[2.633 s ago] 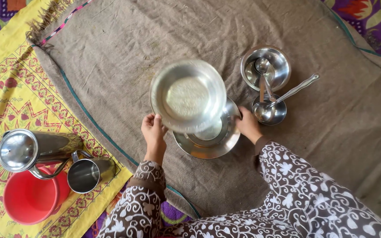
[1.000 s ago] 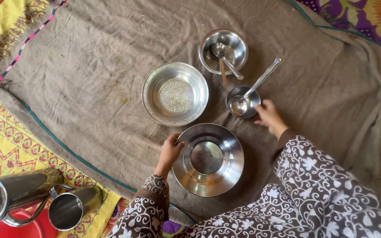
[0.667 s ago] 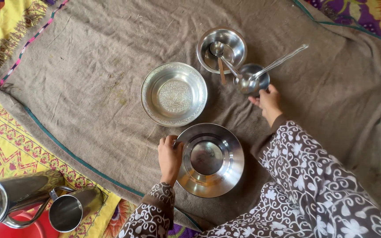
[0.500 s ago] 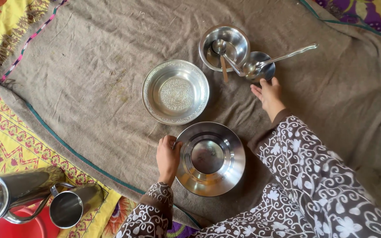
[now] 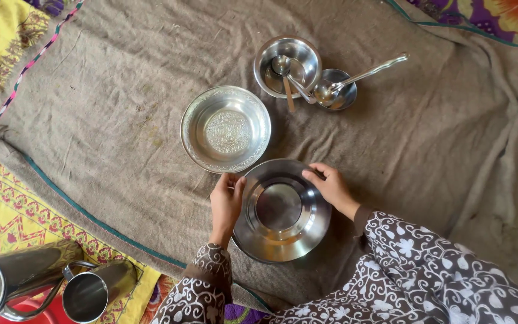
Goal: Unfold a cloth and arrange metal bowls, plates, and spoons on it on the floor
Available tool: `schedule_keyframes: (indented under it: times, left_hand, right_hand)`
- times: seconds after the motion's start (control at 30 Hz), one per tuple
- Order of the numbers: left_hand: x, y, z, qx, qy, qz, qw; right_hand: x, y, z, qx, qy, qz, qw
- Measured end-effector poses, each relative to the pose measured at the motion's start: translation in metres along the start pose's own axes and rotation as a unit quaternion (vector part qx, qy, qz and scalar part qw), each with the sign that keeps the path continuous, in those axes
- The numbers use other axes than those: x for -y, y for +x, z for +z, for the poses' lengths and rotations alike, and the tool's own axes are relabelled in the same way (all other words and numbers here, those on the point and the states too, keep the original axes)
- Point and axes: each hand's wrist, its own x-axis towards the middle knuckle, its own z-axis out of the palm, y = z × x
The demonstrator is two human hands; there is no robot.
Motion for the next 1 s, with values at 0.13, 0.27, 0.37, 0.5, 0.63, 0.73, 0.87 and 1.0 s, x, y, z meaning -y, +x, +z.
schedule_keyframes:
  times: [0.13, 0.27, 0.37, 0.5, 0.63, 0.73, 0.87, 1.0]
  left_hand:
    - [0.022, 0.011, 0.016, 0.07, -0.016, -0.043, 0.997]
    - [0.04, 0.019, 0.032, 0.138, -0.158, -0.039, 0.977]
    - [0.042, 0.021, 0.037, 0.148, -0.255, -0.042, 0.955]
    - [0.012, 0.02, 0.035, 0.141, -0.306, -0.142, 0.931]
    - [0.006, 0.015, 0.032, 0.147, -0.333, -0.191, 0.912]
    - [0.023, 0.016, 0.025, 0.163, -0.34, -0.165, 0.911]
    - [0.028, 0.019, -0.005, 0.178, -0.316, -0.166, 0.917]
    - [0.047, 0.02, -0.029, 0.192, -0.28, -0.18, 0.923]
  right_hand:
    - [0.009, -0.003, -0.011, -0.019, 0.129, 0.079, 0.988]
    - [0.013, -0.003, -0.019, -0.056, 0.175, 0.086, 0.979]
    - [0.005, -0.001, -0.02, -0.07, 0.181, 0.076, 0.978]
    - [0.007, 0.0, -0.024, -0.069, 0.194, 0.06, 0.977]
    - [-0.004, 0.005, -0.031, -0.081, 0.176, 0.05, 0.98]
    - [-0.014, 0.015, -0.05, -0.107, 0.153, 0.035, 0.982]
    - [-0.049, 0.032, -0.094, -0.13, 0.146, 0.068, 0.978]
    - [-0.084, 0.039, -0.121, -0.178, 0.104, 0.109, 0.972]
